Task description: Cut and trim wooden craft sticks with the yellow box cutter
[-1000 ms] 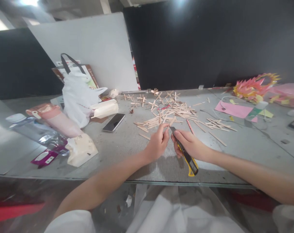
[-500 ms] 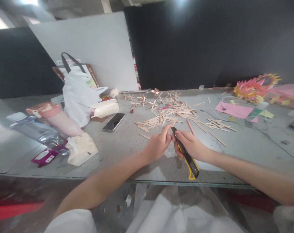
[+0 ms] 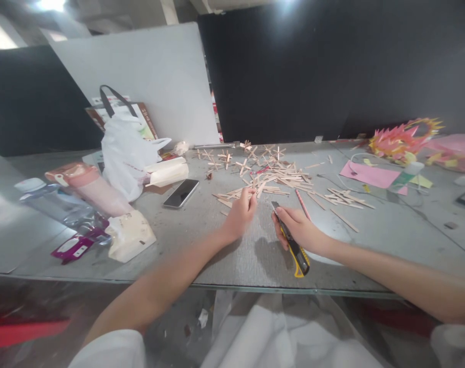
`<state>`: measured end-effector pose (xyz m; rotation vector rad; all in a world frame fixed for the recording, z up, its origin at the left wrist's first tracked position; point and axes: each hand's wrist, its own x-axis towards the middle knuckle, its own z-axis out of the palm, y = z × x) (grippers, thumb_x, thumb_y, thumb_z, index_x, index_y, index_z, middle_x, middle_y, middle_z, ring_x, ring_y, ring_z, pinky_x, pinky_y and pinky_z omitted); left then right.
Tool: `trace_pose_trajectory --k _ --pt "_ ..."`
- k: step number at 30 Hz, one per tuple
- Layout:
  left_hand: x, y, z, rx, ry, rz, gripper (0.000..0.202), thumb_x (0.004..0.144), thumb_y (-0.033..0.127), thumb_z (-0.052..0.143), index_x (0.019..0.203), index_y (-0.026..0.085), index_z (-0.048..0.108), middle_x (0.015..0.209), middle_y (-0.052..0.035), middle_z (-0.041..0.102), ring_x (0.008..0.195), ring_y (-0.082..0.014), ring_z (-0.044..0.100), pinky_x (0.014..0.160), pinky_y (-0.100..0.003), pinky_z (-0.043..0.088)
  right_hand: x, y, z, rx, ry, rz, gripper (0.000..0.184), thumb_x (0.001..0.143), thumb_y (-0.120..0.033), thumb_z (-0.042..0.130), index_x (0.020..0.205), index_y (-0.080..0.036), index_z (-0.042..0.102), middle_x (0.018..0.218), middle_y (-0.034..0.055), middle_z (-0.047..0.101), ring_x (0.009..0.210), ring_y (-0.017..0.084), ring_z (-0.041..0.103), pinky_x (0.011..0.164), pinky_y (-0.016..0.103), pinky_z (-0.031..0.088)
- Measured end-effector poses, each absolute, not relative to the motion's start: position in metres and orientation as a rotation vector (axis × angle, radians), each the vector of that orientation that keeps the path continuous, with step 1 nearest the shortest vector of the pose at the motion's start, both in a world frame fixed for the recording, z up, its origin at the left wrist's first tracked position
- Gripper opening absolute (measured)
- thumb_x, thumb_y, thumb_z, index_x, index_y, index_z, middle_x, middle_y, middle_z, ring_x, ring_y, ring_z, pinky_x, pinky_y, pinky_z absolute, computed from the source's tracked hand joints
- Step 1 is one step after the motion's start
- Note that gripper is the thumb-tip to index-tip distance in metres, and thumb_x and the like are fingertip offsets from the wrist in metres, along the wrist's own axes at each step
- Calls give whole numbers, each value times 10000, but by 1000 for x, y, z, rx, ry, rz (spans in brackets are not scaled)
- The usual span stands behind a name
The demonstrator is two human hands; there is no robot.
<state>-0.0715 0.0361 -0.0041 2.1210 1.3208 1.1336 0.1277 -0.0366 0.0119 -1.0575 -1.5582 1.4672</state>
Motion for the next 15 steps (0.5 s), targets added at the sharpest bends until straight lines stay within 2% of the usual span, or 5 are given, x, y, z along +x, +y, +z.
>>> trace_pose_trajectory --k 4,6,8,12,15 --pt "-75 53 -11 2111 1367 1064 139 1046 274 482 989 207 590 684 27 606 662 -175 597 678 -275 387 129 -32 9 -1102 -1586 1465 463 1062 -669 379 880 -256 483 497 -67 559 408 155 516 477 277 439" --pt "-75 56 -12 2134 1375 1044 141 1043 280 502 944 214 577 746 8 644 723 -183 622 708 -280 398 131 -28 9 -1181 -1657 1407 468 1076 -645 337 868 -256 491 489 -62 546 422 162 517 485 279 418" --pt "-75 56 -12 2129 1397 1056 131 1041 273 508 938 217 567 761 8 645 745 -184 625 721 -281 397 135 -23 8 -1287 -1810 1197 464 1094 -586 304 844 -252 507 531 -38 566 496 176 558 539 288 422" --pt "-76 55 -9 2073 1392 1082 163 1060 298 474 932 223 543 661 43 564 662 -169 572 684 -274 367 146 -7 3 -1354 -2168 534 408 1112 -411 328 811 -238 542 815 50 657 789 208 648 785 334 469" --pt "-78 57 -6 2029 1408 1112 191 1044 318 511 883 219 543 619 51 543 616 -159 548 667 -276 361 155 13 -1 -1327 -2301 280 308 1100 -314 377 945 -212 623 1051 113 674 995 237 659 951 367 468"
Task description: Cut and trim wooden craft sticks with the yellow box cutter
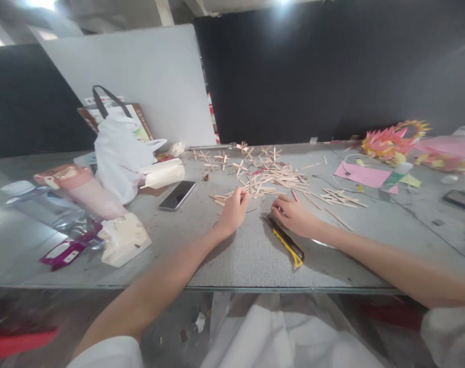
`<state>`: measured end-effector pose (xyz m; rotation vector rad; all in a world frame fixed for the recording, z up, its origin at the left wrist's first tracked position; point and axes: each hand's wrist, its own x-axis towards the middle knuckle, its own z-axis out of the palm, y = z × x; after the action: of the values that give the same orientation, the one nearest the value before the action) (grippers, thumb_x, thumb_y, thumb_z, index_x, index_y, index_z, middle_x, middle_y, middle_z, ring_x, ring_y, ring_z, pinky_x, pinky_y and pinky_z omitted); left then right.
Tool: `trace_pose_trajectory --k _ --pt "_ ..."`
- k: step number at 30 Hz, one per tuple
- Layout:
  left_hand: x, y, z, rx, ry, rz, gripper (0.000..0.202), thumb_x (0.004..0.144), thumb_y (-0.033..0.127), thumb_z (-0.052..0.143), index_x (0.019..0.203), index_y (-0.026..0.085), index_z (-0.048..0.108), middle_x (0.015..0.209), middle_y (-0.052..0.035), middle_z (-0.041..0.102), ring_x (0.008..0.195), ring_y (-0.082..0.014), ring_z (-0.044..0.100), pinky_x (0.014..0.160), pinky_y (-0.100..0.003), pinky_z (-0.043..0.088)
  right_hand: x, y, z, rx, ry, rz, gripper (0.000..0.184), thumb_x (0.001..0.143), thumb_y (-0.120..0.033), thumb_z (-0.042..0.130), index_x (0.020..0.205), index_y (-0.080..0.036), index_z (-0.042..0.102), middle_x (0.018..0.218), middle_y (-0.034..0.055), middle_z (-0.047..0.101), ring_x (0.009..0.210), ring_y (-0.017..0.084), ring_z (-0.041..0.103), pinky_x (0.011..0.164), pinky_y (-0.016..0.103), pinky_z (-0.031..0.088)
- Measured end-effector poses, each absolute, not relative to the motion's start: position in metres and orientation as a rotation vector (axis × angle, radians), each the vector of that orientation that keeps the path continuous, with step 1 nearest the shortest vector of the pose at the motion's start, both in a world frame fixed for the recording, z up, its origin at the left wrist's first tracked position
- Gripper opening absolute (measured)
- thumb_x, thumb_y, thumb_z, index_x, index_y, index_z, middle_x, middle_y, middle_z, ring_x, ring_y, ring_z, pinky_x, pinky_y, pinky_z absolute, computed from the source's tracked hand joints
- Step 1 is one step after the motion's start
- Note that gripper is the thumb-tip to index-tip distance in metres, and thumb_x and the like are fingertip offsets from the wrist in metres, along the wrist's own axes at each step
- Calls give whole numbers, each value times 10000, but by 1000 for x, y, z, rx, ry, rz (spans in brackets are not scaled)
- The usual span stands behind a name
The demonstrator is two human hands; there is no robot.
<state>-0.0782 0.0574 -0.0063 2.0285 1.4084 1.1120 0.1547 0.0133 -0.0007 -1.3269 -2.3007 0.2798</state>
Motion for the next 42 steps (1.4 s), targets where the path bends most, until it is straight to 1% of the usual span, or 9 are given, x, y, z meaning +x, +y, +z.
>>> trace_pose_trajectory --k 5,7,17,24,27,30,35,39,42 --pt "-80 63 -5 1851 1366 1174 229 1037 323 489 837 218 524 578 53 558 531 -141 539 632 -279 389 175 66 -8 -1519 -2279 -180 279 1063 -270 448 1125 -137 686 1204 213 630 1203 346 548 1059 459 432" --pt "-80 65 -6 1778 1323 1199 210 1045 336 465 870 225 500 564 64 564 504 -137 534 613 -275 402 181 84 -12 -1595 -2269 -259 292 1041 -332 525 1163 -128 695 1278 233 601 1231 382 507 1082 509 407" --pt "-77 67 -15 1702 1278 1177 223 1039 446 468 989 229 460 569 71 602 474 -132 541 561 -257 409 195 107 -31 -1726 -2270 -163 296 1047 -366 548 1140 -160 740 1374 231 576 1325 417 446 1097 572 369" --pt "-77 67 -17 1686 1287 1191 248 1058 484 444 1043 238 419 567 84 601 469 -131 538 549 -249 397 193 103 -26 -1710 -2250 -160 310 1090 -301 458 1166 -109 689 1349 245 625 1306 407 488 1086 506 370" --pt "-77 67 -18 1683 1275 1205 244 1061 481 444 1032 241 405 564 87 596 463 -130 533 544 -248 397 189 94 -16 -1660 -2198 -66 300 1115 -282 393 1173 -121 640 1237 223 701 1191 347 597 1010 422 406" --pt "-77 67 -19 1693 1263 1197 242 1061 479 442 1023 244 398 569 86 595 461 -131 539 531 -246 394 184 83 -7 -1663 -2194 46 289 1132 -310 363 1228 -155 587 966 141 762 884 270 685 808 329 423" --pt "-77 67 -20 1691 1252 1180 255 1047 493 445 1001 245 408 580 71 610 461 -137 543 512 -254 404 171 63 -5 -1511 -2160 181 265 1112 -341 392 1238 -185 565 893 113 763 738 241 668 685 303 374" --pt "-76 63 -15 1750 1183 1087 298 998 509 532 909 230 474 595 48 623 478 -123 545 528 -255 419 158 52 -5 -1311 -2004 492 272 1098 -432 410 1092 -224 586 684 9 686 597 194 583 676 297 401" --pt "-75 62 -13 1758 1133 1052 333 964 532 578 880 215 522 617 34 636 481 -114 545 529 -253 426 154 50 -7 -1243 -1900 613 307 1069 -502 469 973 -232 579 623 -17 635 579 176 541 673 297 400"
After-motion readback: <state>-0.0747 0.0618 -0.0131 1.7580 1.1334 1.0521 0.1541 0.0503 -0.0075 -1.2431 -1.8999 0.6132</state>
